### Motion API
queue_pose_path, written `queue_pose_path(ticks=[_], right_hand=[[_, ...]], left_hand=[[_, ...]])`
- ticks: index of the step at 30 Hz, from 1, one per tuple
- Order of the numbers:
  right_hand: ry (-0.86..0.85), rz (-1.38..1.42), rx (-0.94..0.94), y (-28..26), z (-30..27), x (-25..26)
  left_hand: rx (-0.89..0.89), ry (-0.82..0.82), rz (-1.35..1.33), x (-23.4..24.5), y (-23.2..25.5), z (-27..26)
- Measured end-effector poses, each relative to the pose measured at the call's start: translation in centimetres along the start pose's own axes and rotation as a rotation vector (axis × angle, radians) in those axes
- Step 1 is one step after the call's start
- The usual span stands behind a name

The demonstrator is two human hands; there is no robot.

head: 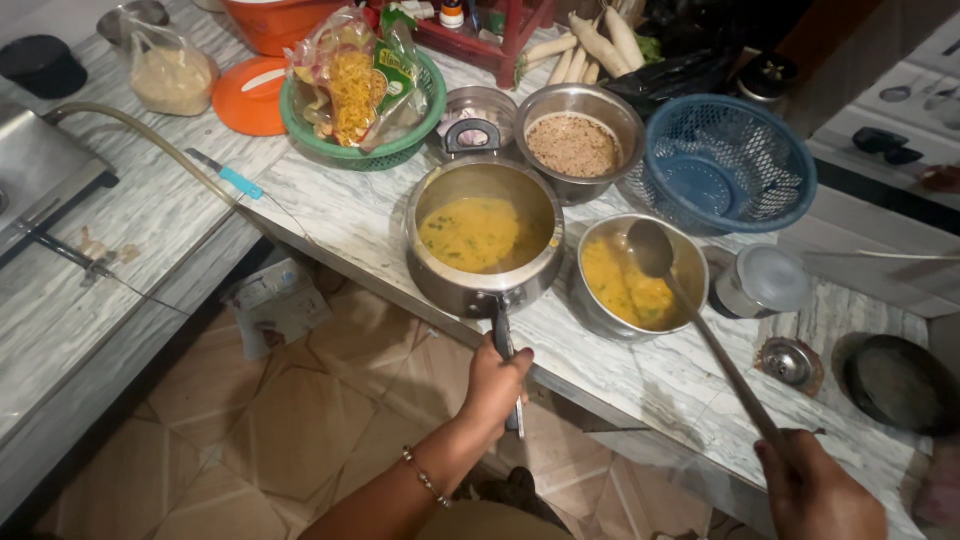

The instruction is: The person holds a pressure cooker of cooked dal on the counter and uses a long ladle to scoop the dal into a steel bowl, repeating the scooping until the bowl is filled. They then carry the bowl to another counter, take a steel lid from a dish rack, and place the lid on the filled bowl.

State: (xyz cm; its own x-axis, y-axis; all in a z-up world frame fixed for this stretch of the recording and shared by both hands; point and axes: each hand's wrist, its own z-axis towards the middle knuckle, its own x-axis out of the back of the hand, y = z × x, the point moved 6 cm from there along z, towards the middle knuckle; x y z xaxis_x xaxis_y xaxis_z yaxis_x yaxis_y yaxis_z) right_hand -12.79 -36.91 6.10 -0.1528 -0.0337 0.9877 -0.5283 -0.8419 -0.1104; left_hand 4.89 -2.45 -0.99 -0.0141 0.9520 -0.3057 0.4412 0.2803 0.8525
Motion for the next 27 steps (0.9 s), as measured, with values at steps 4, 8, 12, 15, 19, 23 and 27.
queue_pose_path(ticks=[4, 8, 12, 15, 19, 23, 27], right_hand=[[-0.236, 0.526, -0.216, 1.6, 2.0, -1.2], [-0.269, 0.742, -0.336, 0.6, 3.0, -0.1], [-0.223, 0.683, -0.132, -4.4, 4.9, 4.7], [-0.232, 0.438, 0.048, -9.4, 6.4, 8.5], [-0.135, 0.087, 0.364, -17.8, 7.7, 11.5], [-0.161, -0.217, 0.475, -23.4, 8.7, 13.2], [-0.224, -0.436, 0.534, -26.1, 10.3, 14.7]], left_hand=[[0.022, 0.008, 0.009, 0.0, -0.1, 0.0], [-0.024, -0.012, 0.007, 0.0, -0.6, 0.1], [-0.072, -0.008, 0.037, 0.4, -1.9, 0.2], [-0.075, -0.015, 0.044, 0.7, -3.3, 0.3], [-0.127, -0.012, 0.069, 1.0, -4.6, 0.6], [-0.173, -0.019, 0.141, 1.3, -5.4, 0.6], [-0.331, 0.019, 0.232, 1.7, -5.1, -0.2]])
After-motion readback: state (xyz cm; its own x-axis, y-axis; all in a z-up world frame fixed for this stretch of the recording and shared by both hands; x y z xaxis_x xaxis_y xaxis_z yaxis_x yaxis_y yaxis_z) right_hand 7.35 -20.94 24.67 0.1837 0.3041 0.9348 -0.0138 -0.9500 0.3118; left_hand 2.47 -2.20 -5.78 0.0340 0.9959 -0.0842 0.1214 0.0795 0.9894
